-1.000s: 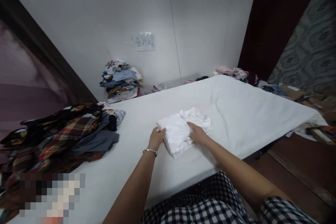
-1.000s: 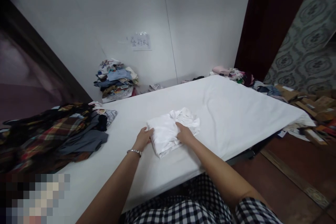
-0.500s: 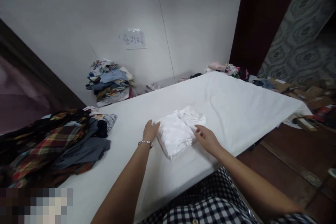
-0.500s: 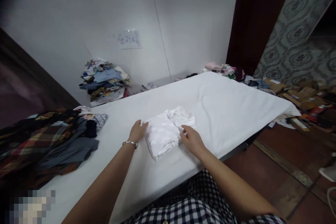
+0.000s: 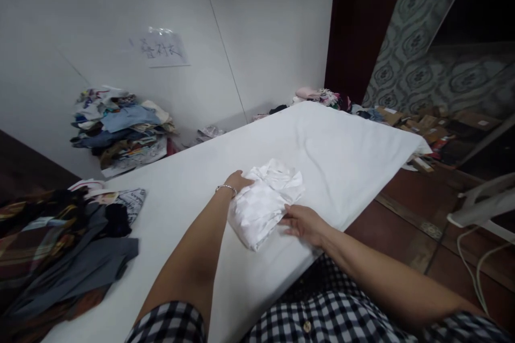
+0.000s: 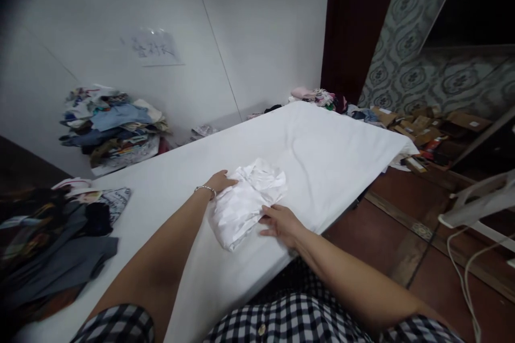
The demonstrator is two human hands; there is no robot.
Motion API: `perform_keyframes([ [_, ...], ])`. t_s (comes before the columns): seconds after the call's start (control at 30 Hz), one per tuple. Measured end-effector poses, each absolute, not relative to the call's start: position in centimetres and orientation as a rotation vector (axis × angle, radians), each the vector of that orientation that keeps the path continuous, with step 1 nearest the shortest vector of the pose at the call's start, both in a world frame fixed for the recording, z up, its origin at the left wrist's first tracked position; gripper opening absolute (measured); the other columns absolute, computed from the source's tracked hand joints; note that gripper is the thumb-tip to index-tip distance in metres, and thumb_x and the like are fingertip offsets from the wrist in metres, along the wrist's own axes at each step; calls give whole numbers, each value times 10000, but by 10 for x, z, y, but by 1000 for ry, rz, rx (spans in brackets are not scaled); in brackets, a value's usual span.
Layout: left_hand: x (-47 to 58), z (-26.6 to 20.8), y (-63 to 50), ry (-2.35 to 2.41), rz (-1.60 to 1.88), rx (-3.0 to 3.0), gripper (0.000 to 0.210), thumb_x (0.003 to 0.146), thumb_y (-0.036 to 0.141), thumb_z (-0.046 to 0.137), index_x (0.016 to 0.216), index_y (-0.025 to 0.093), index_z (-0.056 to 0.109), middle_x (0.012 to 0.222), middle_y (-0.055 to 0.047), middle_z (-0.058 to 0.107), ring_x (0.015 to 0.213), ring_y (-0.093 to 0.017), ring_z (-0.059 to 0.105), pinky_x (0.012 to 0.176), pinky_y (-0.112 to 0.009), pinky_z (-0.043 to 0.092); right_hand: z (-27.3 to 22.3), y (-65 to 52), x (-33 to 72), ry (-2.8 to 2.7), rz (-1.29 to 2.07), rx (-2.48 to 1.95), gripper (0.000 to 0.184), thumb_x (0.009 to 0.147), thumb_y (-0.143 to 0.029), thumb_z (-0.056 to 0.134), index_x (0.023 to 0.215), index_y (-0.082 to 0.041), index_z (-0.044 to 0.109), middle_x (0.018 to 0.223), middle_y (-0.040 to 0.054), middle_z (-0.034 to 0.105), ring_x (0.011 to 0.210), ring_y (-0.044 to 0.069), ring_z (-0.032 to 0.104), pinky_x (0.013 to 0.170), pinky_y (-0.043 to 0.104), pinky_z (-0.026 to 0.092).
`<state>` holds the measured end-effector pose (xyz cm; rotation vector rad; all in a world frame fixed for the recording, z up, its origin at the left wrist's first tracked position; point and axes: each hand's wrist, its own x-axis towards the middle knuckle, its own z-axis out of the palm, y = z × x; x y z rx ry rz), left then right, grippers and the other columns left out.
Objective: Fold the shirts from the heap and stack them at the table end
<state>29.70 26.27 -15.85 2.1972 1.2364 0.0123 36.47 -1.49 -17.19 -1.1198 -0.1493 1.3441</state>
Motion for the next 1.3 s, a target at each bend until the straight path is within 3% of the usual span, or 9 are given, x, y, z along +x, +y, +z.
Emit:
perform_keyframes([
  [0.13, 300, -154, 271, 1257, -58, 2142, 569, 488, 436, 804, 991, 201, 682, 1142, -169, 660, 1090, -396, 582, 884, -477, 449, -175, 2, 358, -81, 1410, -1147, 290, 783, -383, 663, 951, -158, 590, 912, 56, 659, 622, 95, 599, 404, 150, 374],
  [0.27, 289, -143, 276, 1208, -176, 1980, 420, 439, 505, 817, 699, 198, 696, 955, -170, 714, 992, -417, 621, 842, -518, 456, -176, 9, 352, -184, 1320, -1273, 195, 722, -289, 681, 801, -159, 559, 627, -21, 572, 456, 63, 457, 363, 158, 226],
  [0.37, 275, -127, 278, 1018, -156, 1748, 427, 448, 475, 821, 751, 195, 709, 935, -143, 724, 967, -365, 638, 815, -459, 490, -168, 11, 357, -352, 1152, -1389, 161, 710, -280, 655, 718, -155, 554, 621, 1, 587, 535, 92, 500, 433, 182, 318],
  [0.5, 260, -87, 281, 748, 88, 1618, 469, 521, 432, 800, 884, 148, 711, 994, -130, 715, 950, -275, 643, 841, -362, 497, -132, 24, 388, -543, 962, -1409, 163, 694, -284, 644, 760, -137, 617, 800, 67, 679, 747, 161, 605, 673, 263, 470],
  [0.7, 234, -23, 261, 550, 756, 1696, 507, 541, 350, 802, 973, 110, 685, 1021, -94, 700, 1017, -242, 605, 965, -377, 426, -62, 43, 441, -973, 530, -1297, 296, 733, -304, 632, 990, -166, 678, 1024, 34, 692, 1021, 214, 592, 946, 381, 408],
  [0.9, 177, -91, 174, 724, 672, 2020, 419, 569, 350, 784, 954, 201, 713, 1161, -56, 658, 1151, -286, 534, 1031, -407, 384, -120, -16, 436, -1333, 470, -1562, 317, 782, -330, 579, 1061, -238, 696, 1211, 38, 628, 1149, 263, 535, 1013, 416, 366],
  [1.03, 155, -158, 120, 716, 464, 2033, 309, 574, 235, 784, 874, 283, 728, 1161, -57, 654, 1221, -288, 480, 1074, -425, 334, -181, -61, 420, -1624, 645, -1712, 319, 739, -199, 536, 983, -283, 723, 1236, 20, 614, 1231, 271, 461, 1084, 457, 257],
  [1.13, 149, -172, 105, 798, 420, 2019, 262, 565, 171, 774, 788, 299, 725, 1156, -51, 653, 1252, -283, 452, 1091, -437, 306, -192, -75, 412, -1640, 615, -1783, 362, 690, -123, 501, 921, -281, 730, 1261, 10, 596, 1271, 265, 415, 1104, 491, 192],
  [1.3, 132, -147, 103, 785, 425, 1796, 472, 528, 220, 800, 986, 296, 714, 1206, -51, 637, 1227, -303, 483, 1071, -435, 345, -177, -79, 414, -1374, 828, -1663, 486, 663, -141, 518, 1113, -241, 671, 1235, 49, 612, 1210, 271, 488, 1035, 448, 347],
])
